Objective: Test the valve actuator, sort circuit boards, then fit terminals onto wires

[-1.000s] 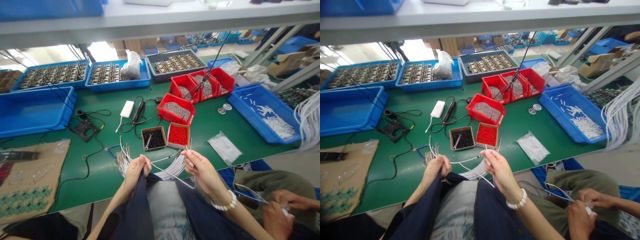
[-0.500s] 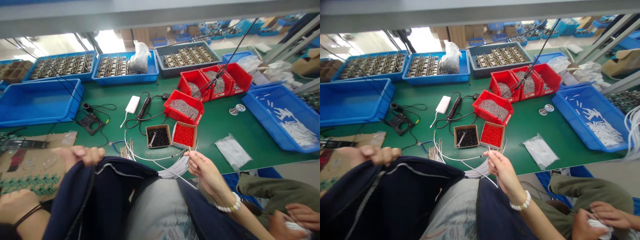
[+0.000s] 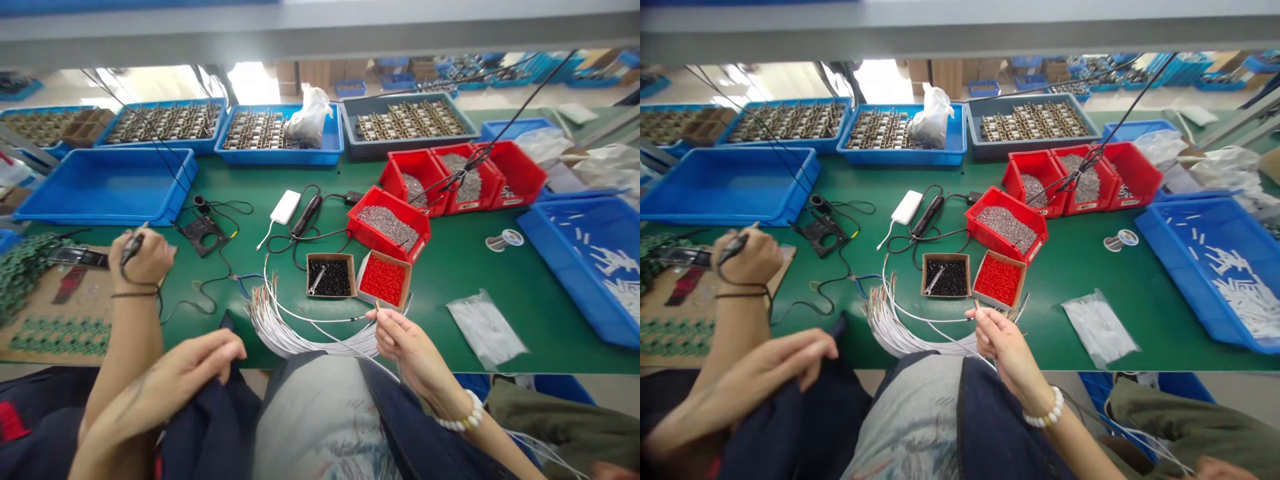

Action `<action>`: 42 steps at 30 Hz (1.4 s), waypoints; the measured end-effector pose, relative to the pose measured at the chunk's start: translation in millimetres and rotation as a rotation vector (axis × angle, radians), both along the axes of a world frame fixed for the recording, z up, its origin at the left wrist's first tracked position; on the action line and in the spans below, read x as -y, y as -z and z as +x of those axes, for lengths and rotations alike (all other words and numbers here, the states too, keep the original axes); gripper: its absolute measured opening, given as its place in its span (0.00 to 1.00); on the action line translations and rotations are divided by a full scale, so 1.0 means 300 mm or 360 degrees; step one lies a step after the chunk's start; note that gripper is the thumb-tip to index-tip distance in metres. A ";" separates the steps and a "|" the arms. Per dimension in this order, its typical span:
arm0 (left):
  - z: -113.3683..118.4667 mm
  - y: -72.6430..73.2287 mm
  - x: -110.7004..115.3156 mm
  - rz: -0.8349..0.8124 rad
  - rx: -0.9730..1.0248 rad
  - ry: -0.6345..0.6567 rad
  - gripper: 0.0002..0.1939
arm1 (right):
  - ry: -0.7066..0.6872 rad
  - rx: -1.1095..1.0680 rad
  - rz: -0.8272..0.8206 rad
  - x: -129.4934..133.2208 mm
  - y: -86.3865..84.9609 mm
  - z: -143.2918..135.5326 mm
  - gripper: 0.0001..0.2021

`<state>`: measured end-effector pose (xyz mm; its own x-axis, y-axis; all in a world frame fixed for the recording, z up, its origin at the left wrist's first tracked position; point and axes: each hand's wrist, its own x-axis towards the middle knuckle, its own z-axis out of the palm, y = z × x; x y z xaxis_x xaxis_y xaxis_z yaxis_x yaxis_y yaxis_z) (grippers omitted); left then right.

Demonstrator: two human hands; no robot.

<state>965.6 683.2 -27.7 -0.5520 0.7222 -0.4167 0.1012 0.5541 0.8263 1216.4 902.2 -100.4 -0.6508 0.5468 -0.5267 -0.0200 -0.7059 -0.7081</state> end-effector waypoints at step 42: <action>0.371 0.617 -0.362 -0.0006 -0.0648 0.1894 0.09 | 0.0434 0.0124 -0.0087 0.080 0.031 0.133 0.20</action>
<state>1077.0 791.9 -212.7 0.3505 0.8591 -0.3730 0.7858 -0.0531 0.6162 1256.3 878.4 -109.7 -0.4399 0.6654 -0.6031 -0.1614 -0.7192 -0.6758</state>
